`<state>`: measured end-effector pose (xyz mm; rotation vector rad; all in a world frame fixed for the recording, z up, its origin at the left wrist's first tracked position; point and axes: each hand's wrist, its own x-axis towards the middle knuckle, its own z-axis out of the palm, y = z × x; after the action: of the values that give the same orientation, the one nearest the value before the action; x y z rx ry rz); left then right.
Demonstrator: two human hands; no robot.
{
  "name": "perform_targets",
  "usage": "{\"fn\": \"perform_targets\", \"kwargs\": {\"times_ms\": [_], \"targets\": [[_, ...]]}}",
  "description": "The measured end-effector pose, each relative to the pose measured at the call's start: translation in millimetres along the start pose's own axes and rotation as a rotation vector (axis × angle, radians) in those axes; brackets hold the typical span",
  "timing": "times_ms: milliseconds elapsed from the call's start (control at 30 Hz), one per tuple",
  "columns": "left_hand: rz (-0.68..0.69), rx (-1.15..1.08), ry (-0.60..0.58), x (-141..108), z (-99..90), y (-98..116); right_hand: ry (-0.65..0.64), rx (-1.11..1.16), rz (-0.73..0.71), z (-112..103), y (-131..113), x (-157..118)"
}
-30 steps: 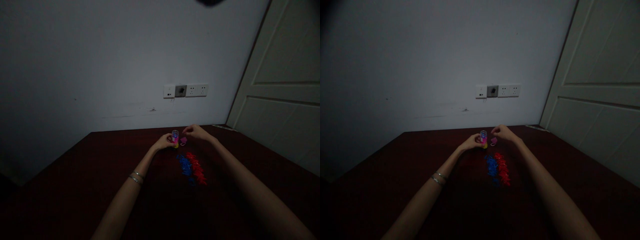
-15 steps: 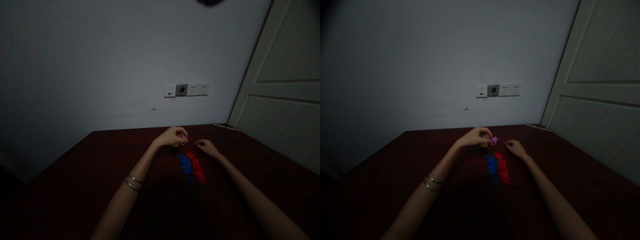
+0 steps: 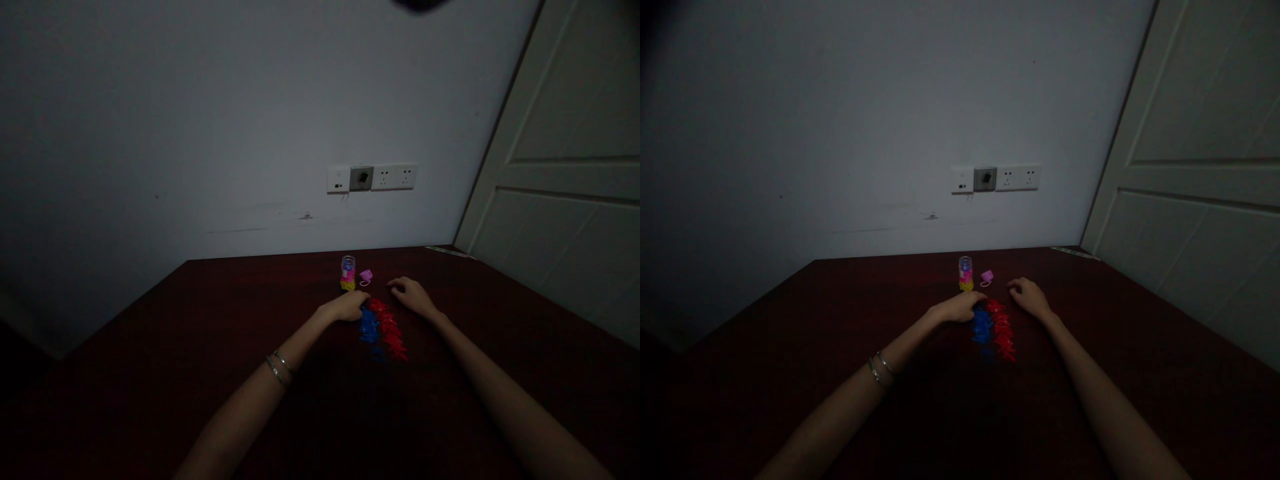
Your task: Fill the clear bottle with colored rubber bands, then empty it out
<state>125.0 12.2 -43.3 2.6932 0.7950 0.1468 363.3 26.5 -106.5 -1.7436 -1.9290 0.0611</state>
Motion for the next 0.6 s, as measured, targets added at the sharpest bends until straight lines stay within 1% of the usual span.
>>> {"fn": "perform_targets", "kwargs": {"times_ms": [133,233,400,500,600], "targets": [[0.012,0.036,-0.007,1.0,3.9,-0.8,-0.011,-0.008,0.016,-0.8,-1.8,-0.2],[0.021,0.035,-0.032,1.3,0.8,-0.7,-0.017,-0.013,0.029,-1.2,-2.9,-0.3],[0.060,-0.027,-0.058,-0.6,-5.2,-5.5,-0.012,-0.018,0.005,-0.9,-2.8,-0.2],[0.119,-0.040,-0.096,-0.8,-4.7,-7.3,-0.014,-0.019,-0.009,-1.5,-3.3,-0.6],[0.118,-0.046,-0.109,-0.8,-3.5,-6.0,-0.023,-0.020,-0.014,-2.8,-4.8,-1.5]]}}
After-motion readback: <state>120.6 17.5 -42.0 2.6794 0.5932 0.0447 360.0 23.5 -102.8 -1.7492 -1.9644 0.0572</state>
